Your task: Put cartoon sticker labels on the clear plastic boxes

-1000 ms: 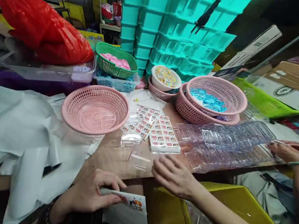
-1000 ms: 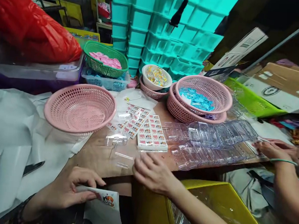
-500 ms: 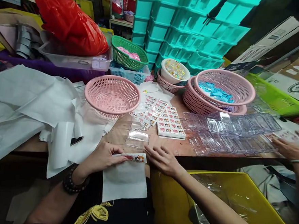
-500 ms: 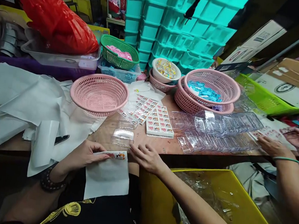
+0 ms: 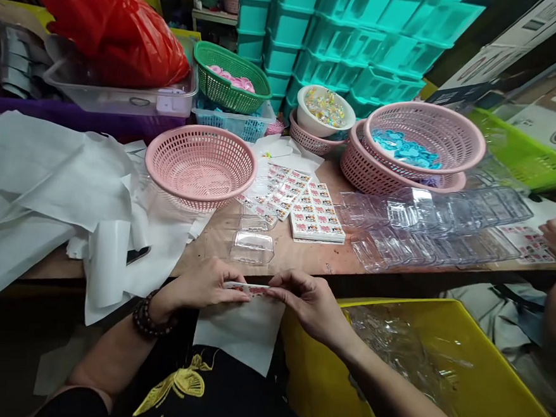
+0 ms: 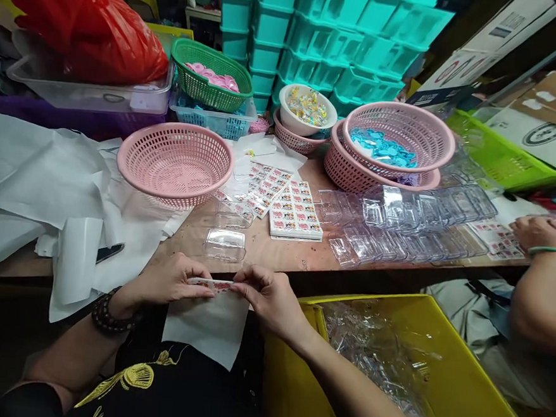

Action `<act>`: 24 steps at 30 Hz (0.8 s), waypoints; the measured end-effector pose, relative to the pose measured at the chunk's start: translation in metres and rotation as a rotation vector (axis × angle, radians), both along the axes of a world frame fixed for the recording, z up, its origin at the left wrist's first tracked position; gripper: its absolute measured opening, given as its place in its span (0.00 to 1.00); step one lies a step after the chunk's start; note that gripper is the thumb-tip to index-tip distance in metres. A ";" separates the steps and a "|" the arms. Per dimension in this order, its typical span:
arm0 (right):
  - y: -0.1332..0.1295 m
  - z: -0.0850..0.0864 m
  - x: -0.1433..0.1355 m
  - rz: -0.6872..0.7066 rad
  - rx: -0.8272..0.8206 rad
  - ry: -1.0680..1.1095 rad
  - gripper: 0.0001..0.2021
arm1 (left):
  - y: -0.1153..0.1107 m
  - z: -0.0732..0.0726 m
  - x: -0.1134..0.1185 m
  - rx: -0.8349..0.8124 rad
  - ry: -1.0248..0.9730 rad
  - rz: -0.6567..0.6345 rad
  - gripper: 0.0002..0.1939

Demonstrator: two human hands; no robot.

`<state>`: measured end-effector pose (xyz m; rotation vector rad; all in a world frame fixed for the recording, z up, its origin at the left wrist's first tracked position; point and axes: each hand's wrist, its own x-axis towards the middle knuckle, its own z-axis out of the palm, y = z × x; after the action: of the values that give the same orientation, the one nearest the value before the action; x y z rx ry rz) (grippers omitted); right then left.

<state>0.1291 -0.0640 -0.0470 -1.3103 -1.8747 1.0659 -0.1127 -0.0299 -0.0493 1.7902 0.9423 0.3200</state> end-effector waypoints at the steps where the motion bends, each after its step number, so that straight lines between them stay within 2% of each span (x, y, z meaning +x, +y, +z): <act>1: -0.001 -0.003 0.002 0.017 0.107 -0.045 0.09 | 0.001 -0.002 -0.001 -0.080 -0.017 0.003 0.14; 3: -0.005 -0.008 0.005 0.040 0.432 -0.157 0.08 | 0.005 -0.008 -0.003 -0.254 -0.081 0.016 0.15; 5: -0.011 -0.010 0.006 0.042 0.772 -0.235 0.11 | 0.008 -0.014 -0.006 -0.394 -0.142 0.006 0.16; 6: -0.015 -0.009 0.005 0.014 0.868 -0.225 0.13 | 0.009 -0.017 -0.008 -0.441 -0.158 -0.009 0.17; 7: -0.017 -0.007 0.004 -0.043 0.886 -0.173 0.13 | 0.009 -0.018 -0.011 -0.463 -0.162 -0.020 0.17; 9: -0.015 0.001 0.002 -0.229 0.704 0.018 0.08 | 0.005 -0.019 -0.015 -0.373 -0.122 0.004 0.16; 11: -0.003 0.012 -0.001 -0.396 0.351 0.215 0.03 | -0.001 -0.016 -0.019 -0.095 -0.072 0.082 0.13; 12: 0.007 0.017 -0.003 -0.424 0.169 0.280 0.06 | -0.005 -0.015 -0.020 0.079 -0.054 0.123 0.11; 14: 0.031 0.023 -0.006 -0.377 -0.152 0.349 0.14 | -0.012 -0.013 -0.019 0.383 -0.020 0.186 0.08; 16: 0.055 0.024 -0.012 -0.291 -0.388 0.378 0.20 | -0.014 -0.015 -0.016 0.563 0.023 0.215 0.06; 19: 0.081 0.023 -0.022 -0.227 -0.594 0.379 0.23 | -0.012 -0.025 -0.010 0.644 0.061 0.206 0.06; 24: 0.103 0.027 -0.033 -0.166 -0.740 0.214 0.22 | -0.004 -0.043 -0.005 0.630 0.045 0.145 0.05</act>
<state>0.0964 0.0391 -0.0199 -1.6188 -1.2149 1.8188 -0.1177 -0.0335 -0.0921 2.3045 1.0817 0.7342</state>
